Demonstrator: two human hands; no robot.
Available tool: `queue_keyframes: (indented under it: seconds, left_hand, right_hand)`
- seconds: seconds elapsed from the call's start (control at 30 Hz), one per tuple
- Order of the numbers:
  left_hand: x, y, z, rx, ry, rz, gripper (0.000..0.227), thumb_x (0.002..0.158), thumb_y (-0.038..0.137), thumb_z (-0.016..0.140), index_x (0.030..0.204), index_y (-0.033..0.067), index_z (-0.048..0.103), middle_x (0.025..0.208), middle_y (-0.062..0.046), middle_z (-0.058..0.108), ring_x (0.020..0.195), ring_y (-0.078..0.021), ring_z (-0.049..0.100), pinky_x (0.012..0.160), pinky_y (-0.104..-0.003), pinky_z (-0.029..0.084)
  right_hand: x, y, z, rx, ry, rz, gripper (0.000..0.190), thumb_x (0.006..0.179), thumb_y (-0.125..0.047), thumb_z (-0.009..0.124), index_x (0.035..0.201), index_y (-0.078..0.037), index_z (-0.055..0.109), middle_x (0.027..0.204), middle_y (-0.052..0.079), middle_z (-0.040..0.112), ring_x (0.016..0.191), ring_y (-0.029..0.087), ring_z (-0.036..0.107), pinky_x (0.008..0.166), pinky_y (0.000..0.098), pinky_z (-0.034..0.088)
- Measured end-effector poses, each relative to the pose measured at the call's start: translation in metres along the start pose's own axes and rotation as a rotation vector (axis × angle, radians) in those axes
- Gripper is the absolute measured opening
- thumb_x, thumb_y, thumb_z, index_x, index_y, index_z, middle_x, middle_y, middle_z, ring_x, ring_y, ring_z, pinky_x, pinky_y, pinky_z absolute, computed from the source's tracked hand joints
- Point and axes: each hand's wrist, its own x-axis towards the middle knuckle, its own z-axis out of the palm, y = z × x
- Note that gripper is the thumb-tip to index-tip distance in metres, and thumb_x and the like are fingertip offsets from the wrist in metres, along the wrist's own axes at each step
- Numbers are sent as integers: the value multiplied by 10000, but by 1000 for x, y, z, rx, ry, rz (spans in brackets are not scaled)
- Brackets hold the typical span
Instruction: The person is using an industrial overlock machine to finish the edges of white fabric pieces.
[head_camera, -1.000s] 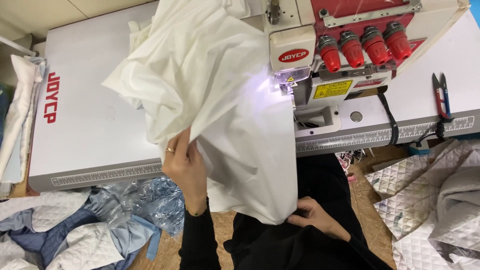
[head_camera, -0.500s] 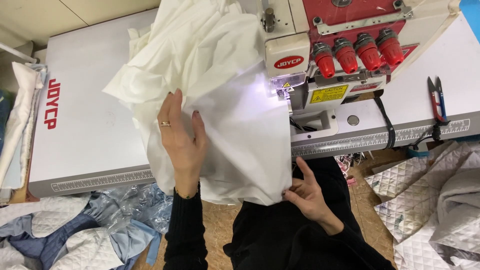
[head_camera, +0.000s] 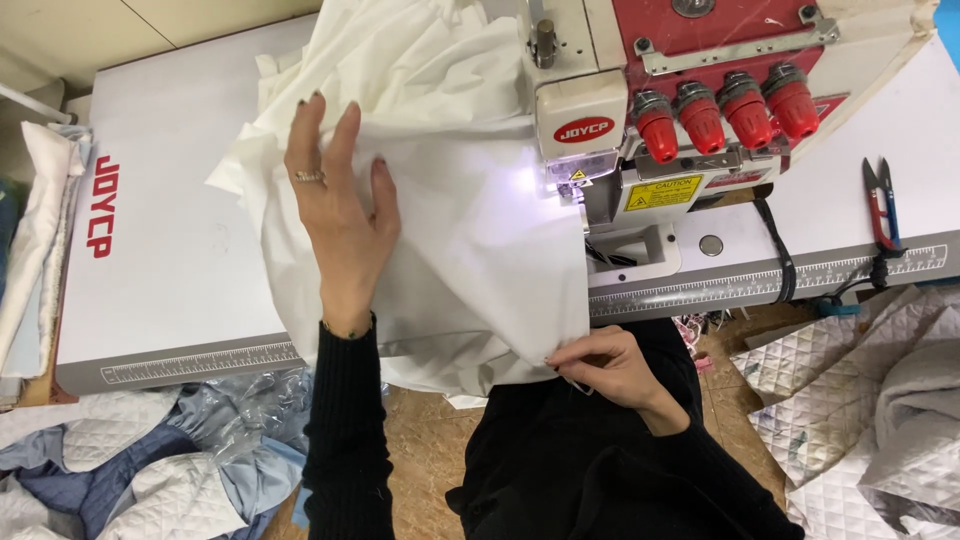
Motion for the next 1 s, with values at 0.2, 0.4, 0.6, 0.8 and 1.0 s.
queue_keyframes:
  seconds: [0.2, 0.4, 0.6, 0.8, 1.0]
  left_hand:
    - [26, -20, 9, 42, 3, 45, 574, 1078, -115, 594, 1563, 139, 424, 1624, -157, 308, 1562, -385, 326, 1316, -561, 427]
    - [41, -34, 17, 57, 19, 19, 573, 1074, -98, 594, 1566, 128, 408, 1629, -171, 305, 1562, -372, 343, 1334, -567, 396]
    - [53, -64, 34, 55, 37, -6, 588, 1079, -73, 608, 1585, 149, 404, 1637, -138, 269, 1581, -374, 304, 1352, -572, 369]
    - [79, -79, 34, 100, 66, 70, 583, 1038, -94, 621, 1553, 114, 443, 1608, -150, 313, 1540, -361, 335, 1307, -558, 411]
    - [111, -114, 41, 209, 90, 129, 513, 1053, 10, 688, 1487, 49, 418, 1442, -246, 454, 1306, -426, 475, 1088, -523, 531]
  right_hand:
    - [6, -8, 3, 5, -79, -4, 153, 901, -33, 751, 1035, -95, 792, 896, 66, 811, 808, 160, 784, 730, 223, 641]
    - [8, -16, 2, -35, -50, 28, 132, 891, -39, 757, 1011, -76, 797, 875, 68, 798, 823, 156, 753, 763, 249, 633]
    - [14, -24, 3, 20, -110, 36, 142, 910, 3, 718, 1030, -34, 785, 850, 139, 808, 752, 195, 793, 667, 235, 640]
    - [-8, -8, -5, 157, -331, 110, 207, 917, 68, 684, 1063, -40, 784, 954, 150, 816, 795, 202, 807, 718, 236, 671]
    - [-17, -17, 9, 92, -299, 186, 176, 912, 56, 700, 1039, -19, 796, 873, 142, 813, 763, 181, 793, 720, 231, 651]
